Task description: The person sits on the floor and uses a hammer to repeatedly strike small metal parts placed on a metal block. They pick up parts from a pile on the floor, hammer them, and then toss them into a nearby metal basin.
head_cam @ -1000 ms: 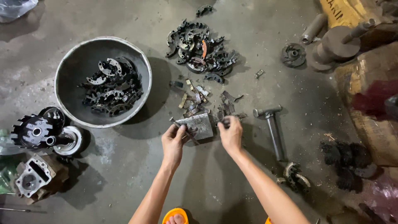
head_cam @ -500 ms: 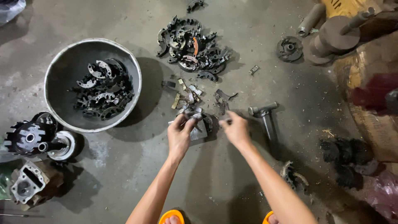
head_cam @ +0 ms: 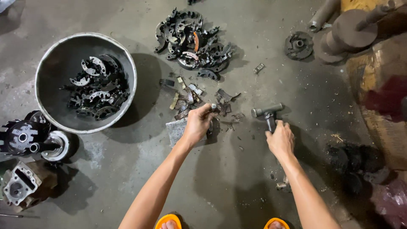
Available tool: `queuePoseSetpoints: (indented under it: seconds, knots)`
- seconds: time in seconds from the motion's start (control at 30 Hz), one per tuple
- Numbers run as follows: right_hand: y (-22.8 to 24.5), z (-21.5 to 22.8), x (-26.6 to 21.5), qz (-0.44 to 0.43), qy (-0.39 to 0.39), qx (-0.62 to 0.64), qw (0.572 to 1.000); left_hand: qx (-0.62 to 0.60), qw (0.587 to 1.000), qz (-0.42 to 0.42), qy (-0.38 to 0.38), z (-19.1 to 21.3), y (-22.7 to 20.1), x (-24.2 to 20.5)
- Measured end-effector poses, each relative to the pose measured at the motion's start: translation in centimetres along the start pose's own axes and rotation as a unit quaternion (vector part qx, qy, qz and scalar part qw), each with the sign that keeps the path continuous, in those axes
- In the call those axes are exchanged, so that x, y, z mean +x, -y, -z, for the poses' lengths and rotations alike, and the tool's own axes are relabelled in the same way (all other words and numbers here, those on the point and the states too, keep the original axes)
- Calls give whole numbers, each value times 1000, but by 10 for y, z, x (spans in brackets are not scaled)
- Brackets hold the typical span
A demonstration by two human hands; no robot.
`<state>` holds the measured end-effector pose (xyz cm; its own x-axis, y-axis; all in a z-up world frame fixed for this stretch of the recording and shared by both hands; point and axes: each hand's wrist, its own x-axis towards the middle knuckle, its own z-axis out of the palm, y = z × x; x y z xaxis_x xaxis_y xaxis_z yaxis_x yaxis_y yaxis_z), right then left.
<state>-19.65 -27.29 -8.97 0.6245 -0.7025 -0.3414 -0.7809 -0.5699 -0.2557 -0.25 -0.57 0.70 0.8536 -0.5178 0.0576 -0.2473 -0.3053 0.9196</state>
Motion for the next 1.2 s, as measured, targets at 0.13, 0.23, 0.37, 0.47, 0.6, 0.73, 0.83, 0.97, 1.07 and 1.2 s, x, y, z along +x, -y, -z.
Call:
queuePoseSetpoints:
  seconds: [0.13, 0.23, 0.37, 0.47, 0.6, 0.73, 0.83, 0.97, 1.07, 1.2]
  knots:
    - [9, 11, -5, 5, -28, 60, 998, 0, 1000, -4, 6, -2, 0, 0]
    - [29, 32, -24, -12, -27, 145, 989, 3, 1000, -15, 10, 1, -3, 0]
    - [76, 76, -63, -37, -14, 249, 968, -3, 1000, -25, 16, 3, -6, 1]
    - [87, 85, -74, 19, -23, 300, 953, -9, 999, -33, 20, 0, 0, 2]
    - [127, 113, -99, 89, 24, 393, 915, -7, 999, -38, 13, 0, 3, -1]
    - [151, 134, -116, 164, 34, 408, 898, -20, 998, -56, 31, 4, 4, -2]
    - [159, 152, -122, 215, 23, 403, 889, -21, 997, -61, 47, 1, 10, 0]
    - [170, 176, -127, 297, -46, 316, 900, -9, 996, -62, 56, -1, 17, -1]
    - [169, 162, -121, 356, -69, 250, 898, -8, 995, -86, 41, 3, 6, -3]
    - [181, 162, -126, 365, 0, 243, 899, -5, 996, -81, 24, 3, 23, -13]
